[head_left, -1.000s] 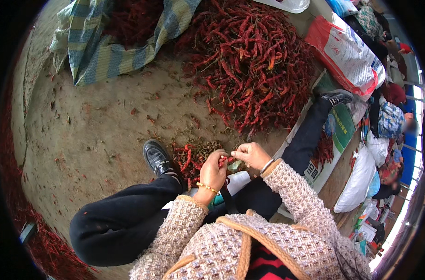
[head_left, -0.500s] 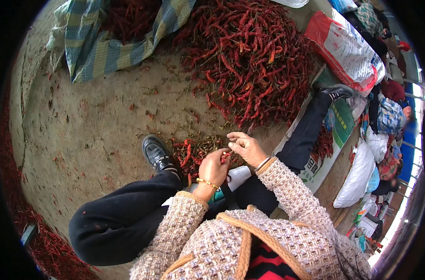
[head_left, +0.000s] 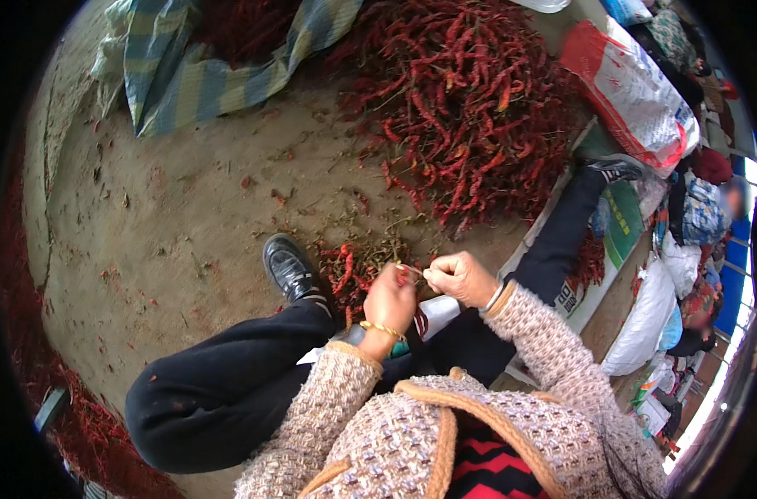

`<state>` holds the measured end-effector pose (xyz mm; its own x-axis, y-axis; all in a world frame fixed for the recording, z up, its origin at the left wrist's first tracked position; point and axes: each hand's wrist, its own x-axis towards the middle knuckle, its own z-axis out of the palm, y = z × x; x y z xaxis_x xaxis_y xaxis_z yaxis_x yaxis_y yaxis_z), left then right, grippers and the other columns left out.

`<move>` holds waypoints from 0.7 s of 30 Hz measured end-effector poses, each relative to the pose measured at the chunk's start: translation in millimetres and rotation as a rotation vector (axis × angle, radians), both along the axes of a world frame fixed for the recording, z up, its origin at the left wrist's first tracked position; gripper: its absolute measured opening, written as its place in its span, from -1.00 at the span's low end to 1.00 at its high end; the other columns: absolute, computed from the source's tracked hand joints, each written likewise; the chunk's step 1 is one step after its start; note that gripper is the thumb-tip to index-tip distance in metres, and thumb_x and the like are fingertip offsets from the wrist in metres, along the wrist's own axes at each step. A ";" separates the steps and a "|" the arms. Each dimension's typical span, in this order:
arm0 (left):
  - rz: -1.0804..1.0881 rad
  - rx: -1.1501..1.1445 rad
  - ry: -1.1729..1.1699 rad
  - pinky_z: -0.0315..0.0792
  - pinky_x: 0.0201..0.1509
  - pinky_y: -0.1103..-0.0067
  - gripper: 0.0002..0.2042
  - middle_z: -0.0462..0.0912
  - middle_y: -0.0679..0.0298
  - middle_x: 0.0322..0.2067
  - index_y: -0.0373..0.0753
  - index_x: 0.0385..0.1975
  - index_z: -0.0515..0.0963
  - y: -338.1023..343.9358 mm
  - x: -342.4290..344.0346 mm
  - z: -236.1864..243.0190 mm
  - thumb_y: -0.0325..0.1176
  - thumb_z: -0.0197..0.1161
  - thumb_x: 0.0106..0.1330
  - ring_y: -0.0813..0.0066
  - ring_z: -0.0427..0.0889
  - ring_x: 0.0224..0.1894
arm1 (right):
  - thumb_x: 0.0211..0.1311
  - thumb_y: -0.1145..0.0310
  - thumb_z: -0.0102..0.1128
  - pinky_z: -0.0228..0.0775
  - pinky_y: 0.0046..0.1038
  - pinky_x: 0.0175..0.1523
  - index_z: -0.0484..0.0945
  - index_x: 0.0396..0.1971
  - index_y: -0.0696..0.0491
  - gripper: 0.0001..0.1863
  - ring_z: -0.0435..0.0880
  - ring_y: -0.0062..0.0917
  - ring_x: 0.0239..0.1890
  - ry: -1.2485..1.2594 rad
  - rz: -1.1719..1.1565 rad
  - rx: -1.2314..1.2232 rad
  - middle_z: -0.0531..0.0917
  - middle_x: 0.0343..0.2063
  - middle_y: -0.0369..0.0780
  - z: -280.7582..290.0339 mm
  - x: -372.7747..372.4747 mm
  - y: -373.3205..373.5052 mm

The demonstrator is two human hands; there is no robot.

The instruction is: The person sits on the ground and removes stems from dried red chili peppers by hand. The person picks peppers from a large pile, pulls off the stems, and places the de-stemmed peppers into a nearby sack.

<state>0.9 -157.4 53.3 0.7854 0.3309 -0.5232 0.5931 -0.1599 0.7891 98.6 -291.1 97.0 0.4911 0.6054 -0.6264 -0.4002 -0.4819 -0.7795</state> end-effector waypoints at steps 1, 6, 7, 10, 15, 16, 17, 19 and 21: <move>0.161 -0.054 -0.002 0.41 -0.40 0.51 -0.87 0.55 0.24 -0.56 -0.29 -0.41 0.49 8.3 -12.9 -36.3 -0.35 0.13 0.23 0.41 0.54 -0.51 | 0.23 0.33 0.08 0.12 -0.64 -0.55 0.44 -0.72 0.10 -0.67 0.26 -0.81 -0.66 0.107 0.087 0.098 0.39 -0.73 -0.43 17.9 12.0 15.2; 0.478 -0.440 0.065 0.27 -0.50 0.69 -0.93 0.43 0.46 -0.60 -0.29 -0.43 0.47 13.3 3.7 -18.3 -0.44 0.12 0.25 0.75 0.32 -0.55 | 0.18 -0.03 0.13 0.28 -0.42 -0.57 0.50 -0.65 0.17 -0.49 0.47 -0.55 -0.70 -0.637 0.427 -0.291 0.47 -0.77 -0.18 -23.4 41.5 43.7; 0.426 -0.386 0.026 0.26 -0.42 0.74 -0.93 0.44 0.49 -0.54 -0.27 -0.41 0.48 10.1 3.8 -13.0 -0.42 0.14 0.25 0.76 0.31 -0.49 | 0.14 -0.15 0.12 0.28 -0.37 -0.55 0.46 -0.67 0.16 -0.41 0.45 -0.47 -0.71 -0.661 0.469 -0.354 0.41 -0.80 -0.15 -31.9 43.3 41.1; 0.327 -0.345 0.030 0.29 -0.43 0.70 -0.87 0.45 0.46 -0.55 -0.33 -0.37 0.48 10.2 1.5 -10.6 -0.38 0.18 0.26 0.74 0.34 -0.49 | 0.12 -0.27 0.04 0.26 -0.37 -0.54 0.49 -0.69 0.18 -0.30 0.42 -0.45 -0.70 -0.190 0.318 -0.111 0.43 -0.80 -0.19 -34.6 26.3 35.8; 0.174 -0.342 0.004 0.30 -0.45 0.69 -0.88 0.47 0.42 -0.58 -0.33 -0.42 0.48 7.3 9.8 9.1 -0.40 0.17 0.25 0.74 0.35 -0.52 | 0.23 -0.13 0.03 0.16 -0.61 -0.63 0.45 -0.76 0.08 -0.41 0.32 -0.73 -0.73 0.390 0.028 -0.098 0.36 -0.83 -0.40 -34.9 13.0 12.7; 0.154 -0.338 0.004 0.30 -0.45 0.69 -0.88 0.48 0.42 -0.57 -0.32 -0.42 0.48 8.1 11.1 11.4 -0.40 0.17 0.24 0.74 0.35 -0.52 | 0.26 -0.05 0.02 0.18 -0.57 -0.64 0.44 -0.74 0.09 -0.46 0.35 -0.68 -0.75 0.334 -0.038 -0.036 0.37 -0.83 -0.37 -44.8 4.4 9.8; 0.137 -0.337 0.003 0.31 -0.44 0.69 -0.89 0.49 0.42 -0.56 -0.32 -0.42 0.48 8.4 12.8 13.8 -0.41 0.17 0.24 0.74 0.36 -0.51 | 0.29 0.04 0.01 0.19 -0.54 -0.65 0.44 -0.73 0.09 -0.51 0.37 -0.64 -0.77 0.276 -0.102 0.022 0.38 -0.84 -0.34 -44.0 -0.6 14.6; 0.200 -0.480 0.070 0.33 -0.42 0.70 -0.92 0.52 0.41 -0.49 -0.31 -0.37 0.49 3.9 7.1 10.8 -0.45 0.18 0.21 0.71 0.39 -0.49 | 0.27 0.26 0.01 0.25 -0.44 -0.66 0.43 -0.70 0.08 -0.65 0.42 -0.50 -0.77 -0.836 0.260 0.019 0.40 -0.84 -0.26 -34.1 -10.9 11.9; 0.430 -0.486 0.126 0.31 -0.46 0.69 -0.94 0.49 0.41 -0.54 -0.28 -0.39 0.49 1.7 2.1 -15.9 -0.45 0.17 0.21 0.69 0.39 -0.54 | 0.09 0.37 0.10 0.29 -0.37 -0.66 0.48 -0.55 0.04 -0.90 0.50 -0.44 -0.72 -1.041 0.489 0.282 0.43 -0.75 -0.25 -11.4 -18.2 8.1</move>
<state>3.0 -155.7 37.4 0.5591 0.3046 -0.7711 0.6169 0.4686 0.6323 80.4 -283.0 85.6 0.3636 0.9233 0.1235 0.6691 -0.1666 -0.7242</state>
